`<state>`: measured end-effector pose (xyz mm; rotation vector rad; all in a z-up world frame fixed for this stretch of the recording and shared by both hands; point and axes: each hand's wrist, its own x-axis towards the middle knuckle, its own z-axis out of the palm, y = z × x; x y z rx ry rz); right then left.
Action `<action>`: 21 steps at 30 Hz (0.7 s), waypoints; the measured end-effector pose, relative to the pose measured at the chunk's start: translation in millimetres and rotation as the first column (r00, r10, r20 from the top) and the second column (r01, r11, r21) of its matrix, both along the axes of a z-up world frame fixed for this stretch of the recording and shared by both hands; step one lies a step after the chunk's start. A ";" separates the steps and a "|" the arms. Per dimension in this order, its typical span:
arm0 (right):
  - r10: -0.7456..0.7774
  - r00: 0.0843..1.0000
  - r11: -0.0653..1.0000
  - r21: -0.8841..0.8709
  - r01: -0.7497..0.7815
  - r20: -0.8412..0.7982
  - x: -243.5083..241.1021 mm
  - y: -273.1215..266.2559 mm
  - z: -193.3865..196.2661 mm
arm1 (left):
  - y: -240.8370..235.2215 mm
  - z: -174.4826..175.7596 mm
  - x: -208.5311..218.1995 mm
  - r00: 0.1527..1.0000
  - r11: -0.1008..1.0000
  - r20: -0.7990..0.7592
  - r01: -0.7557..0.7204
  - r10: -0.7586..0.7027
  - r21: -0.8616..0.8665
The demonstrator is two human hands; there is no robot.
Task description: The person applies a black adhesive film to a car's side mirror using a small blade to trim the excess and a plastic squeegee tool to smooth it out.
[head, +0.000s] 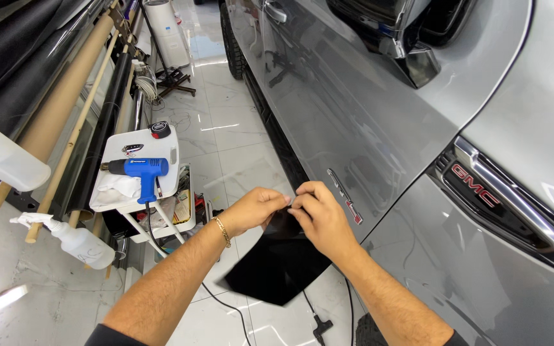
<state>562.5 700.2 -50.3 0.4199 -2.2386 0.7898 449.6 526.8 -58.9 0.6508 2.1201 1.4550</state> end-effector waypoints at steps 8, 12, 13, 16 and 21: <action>0.013 0.982 0.977 0.212 0.028 -0.186 19.6 12.9 -9.1 | -32.6 -74.3 -1.6 0.979 0.984 0.123 -0.154 0.165 -0.090; 0.014 0.992 0.995 0.102 -0.001 -0.127 22.4 26.7 14.8 | -83.7 -152.6 14.8 0.900 0.916 0.171 -0.394 0.401 -0.076; 0.041 0.994 0.998 0.058 -0.036 -0.102 21.2 29.0 21.1 | -96.4 -173.2 25.5 0.830 0.868 0.280 -0.496 0.483 -0.025; 0.157 0.987 0.982 0.102 -0.159 0.027 22.9 32.7 34.2 | -109.1 -212.1 83.6 0.609 0.777 0.580 -0.625 0.542 -0.070; 0.220 0.975 0.970 0.117 -0.215 -0.025 7.9 58.1 76.7 | -152.5 -307.4 173.4 0.882 0.703 -0.032 -0.396 0.470 -0.591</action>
